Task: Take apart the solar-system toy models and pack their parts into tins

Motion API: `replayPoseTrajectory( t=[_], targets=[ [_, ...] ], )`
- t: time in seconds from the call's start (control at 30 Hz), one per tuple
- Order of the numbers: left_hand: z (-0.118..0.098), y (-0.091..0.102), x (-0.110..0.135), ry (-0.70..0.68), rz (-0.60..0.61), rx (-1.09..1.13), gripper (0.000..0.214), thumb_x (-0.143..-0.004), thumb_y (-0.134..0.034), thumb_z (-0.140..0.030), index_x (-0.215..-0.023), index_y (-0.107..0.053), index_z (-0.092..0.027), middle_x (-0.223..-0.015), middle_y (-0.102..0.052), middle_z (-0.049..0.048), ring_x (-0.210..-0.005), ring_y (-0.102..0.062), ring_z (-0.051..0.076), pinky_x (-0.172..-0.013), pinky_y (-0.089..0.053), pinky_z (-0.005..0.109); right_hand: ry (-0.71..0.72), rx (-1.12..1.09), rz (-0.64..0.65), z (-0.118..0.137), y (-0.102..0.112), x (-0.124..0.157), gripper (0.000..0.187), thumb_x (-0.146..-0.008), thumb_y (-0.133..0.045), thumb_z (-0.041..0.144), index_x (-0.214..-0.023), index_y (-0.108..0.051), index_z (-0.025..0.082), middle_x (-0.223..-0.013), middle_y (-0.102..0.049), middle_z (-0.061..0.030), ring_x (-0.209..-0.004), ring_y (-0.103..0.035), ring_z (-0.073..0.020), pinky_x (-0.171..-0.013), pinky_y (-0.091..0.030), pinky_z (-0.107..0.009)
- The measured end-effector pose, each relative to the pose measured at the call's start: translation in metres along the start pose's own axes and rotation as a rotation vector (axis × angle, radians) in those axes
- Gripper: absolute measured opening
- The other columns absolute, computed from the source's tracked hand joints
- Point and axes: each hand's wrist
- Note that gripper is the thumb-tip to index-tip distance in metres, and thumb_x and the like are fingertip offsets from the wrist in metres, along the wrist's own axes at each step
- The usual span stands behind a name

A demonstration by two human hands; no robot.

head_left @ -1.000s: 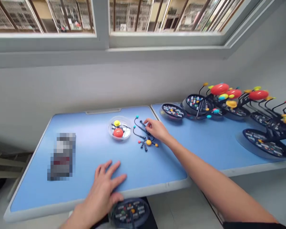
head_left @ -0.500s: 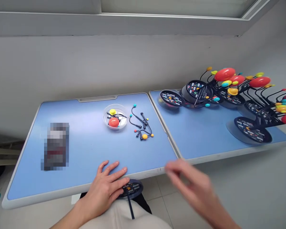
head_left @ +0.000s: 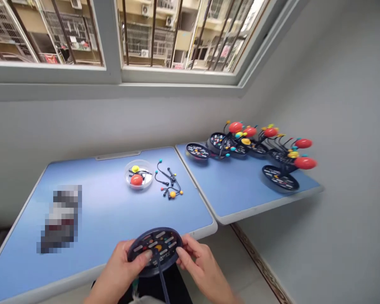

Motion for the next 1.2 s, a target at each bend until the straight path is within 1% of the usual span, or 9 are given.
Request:
replayPoseTrajectory(
  t=[0.1, 0.17, 0.23, 0.3, 0.47, 0.7, 0.9, 1.1, 1.2],
  targets=[
    [-0.014, -0.002, -0.005, 0.058, -0.074, 0.213, 0.036, -0.068, -0.067, -0.045, -0.080, -0.072, -0.011, -0.069, -0.069, 0.0059, -0.068, -0.061, 0.020, -0.064, -0.049, 0.027, 0.280, 0.215, -0.231, 0.021, 0.009, -0.018, 0.013, -0.088, -0.044, 0.023, -0.092, -0.055, 0.020, -0.077, -0.061, -0.0032, -0.069, -0.057, -0.0164, -0.063, -0.049, -0.028],
    [-0.020, -0.005, -0.011, 0.043, -0.162, 0.332, 0.039, -0.062, -0.072, -0.044, -0.082, -0.071, -0.011, -0.069, -0.070, 0.0056, -0.069, -0.061, 0.020, -0.066, -0.049, 0.028, 0.496, 0.331, -0.332, 0.031, 0.009, -0.032, 0.022, -0.087, -0.047, 0.018, -0.107, -0.055, 0.021, -0.096, -0.062, -0.0078, -0.085, -0.055, -0.0203, -0.075, -0.048, -0.035],
    [-0.023, -0.009, -0.019, 0.008, -0.216, 0.408, 0.041, -0.058, -0.076, -0.041, -0.084, -0.070, -0.011, -0.071, -0.070, 0.0057, -0.069, -0.061, 0.019, -0.065, -0.049, 0.027, 0.642, 0.375, -0.302, 0.039, 0.005, -0.045, 0.023, -0.086, -0.050, 0.018, -0.108, -0.057, 0.023, -0.098, -0.062, -0.0076, -0.087, -0.054, -0.0214, -0.077, -0.047, -0.038],
    [-0.025, -0.012, -0.028, -0.044, -0.260, 0.447, 0.042, -0.054, -0.079, -0.037, -0.086, -0.069, -0.010, -0.074, -0.070, 0.0060, -0.069, -0.061, 0.019, -0.065, -0.050, 0.027, 0.697, 0.333, -0.233, 0.041, 0.000, -0.057, 0.018, -0.087, -0.052, 0.020, -0.102, -0.061, 0.022, -0.090, -0.065, -0.0057, -0.079, -0.055, -0.0197, -0.072, -0.047, -0.036],
    [-0.026, -0.014, -0.048, -0.052, -0.329, 0.531, 0.044, -0.049, -0.081, -0.031, -0.086, -0.068, -0.009, -0.073, -0.070, 0.0059, -0.067, -0.061, 0.019, -0.064, -0.050, 0.028, 0.660, 0.161, -0.224, 0.033, -0.008, -0.082, 0.019, -0.088, -0.050, 0.033, -0.090, -0.064, 0.020, -0.085, -0.067, -0.0053, -0.076, -0.056, -0.0174, -0.069, -0.048, -0.031],
    [-0.023, -0.009, -0.065, 0.080, -0.307, 0.659, 0.040, -0.041, -0.082, -0.026, -0.074, -0.067, -0.010, -0.064, -0.068, 0.0052, -0.061, -0.062, 0.020, -0.061, -0.051, 0.030, 0.682, 0.278, -0.228, 0.026, -0.012, -0.101, 0.032, -0.092, -0.040, 0.038, -0.074, -0.058, 0.019, -0.067, -0.062, -0.0035, -0.063, -0.051, -0.0162, -0.058, -0.041, -0.029],
    [-0.032, -0.002, -0.067, 0.043, -0.294, 0.628, 0.037, -0.047, -0.079, -0.023, -0.080, -0.067, -0.010, -0.068, -0.069, 0.0050, -0.065, -0.063, 0.020, -0.064, -0.051, 0.030, 0.668, 0.234, -0.163, 0.031, -0.011, -0.109, 0.032, -0.092, -0.038, 0.038, -0.075, -0.058, 0.019, -0.068, -0.063, -0.0040, -0.061, -0.051, -0.0154, -0.058, -0.042, -0.028],
    [-0.042, 0.000, -0.068, 0.004, -0.275, 0.600, 0.028, -0.054, -0.070, -0.017, -0.081, -0.065, -0.011, -0.066, -0.066, 0.0028, -0.064, -0.058, 0.017, -0.064, -0.048, 0.027, 0.655, 0.147, -0.111, 0.031, -0.004, -0.111, 0.021, -0.090, -0.047, 0.034, -0.084, -0.061, 0.020, -0.075, -0.066, -0.0040, -0.067, -0.058, -0.0161, -0.062, -0.046, -0.028],
    [-0.043, -0.001, -0.068, 0.002, -0.280, 0.605, 0.022, -0.053, -0.067, -0.016, -0.075, -0.064, -0.012, -0.063, -0.063, 0.0013, -0.060, -0.055, 0.015, -0.059, -0.045, 0.025, 0.636, 0.122, -0.114, 0.032, -0.002, -0.109, 0.017, -0.089, -0.048, 0.031, -0.084, -0.062, 0.022, -0.074, -0.066, -0.0034, -0.068, -0.059, -0.0166, -0.063, -0.048, -0.029]
  ],
)
Point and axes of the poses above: each hand's wrist, its own x-axis away from the middle knuckle, its own y-axis out of the back of the hand, z = x × y
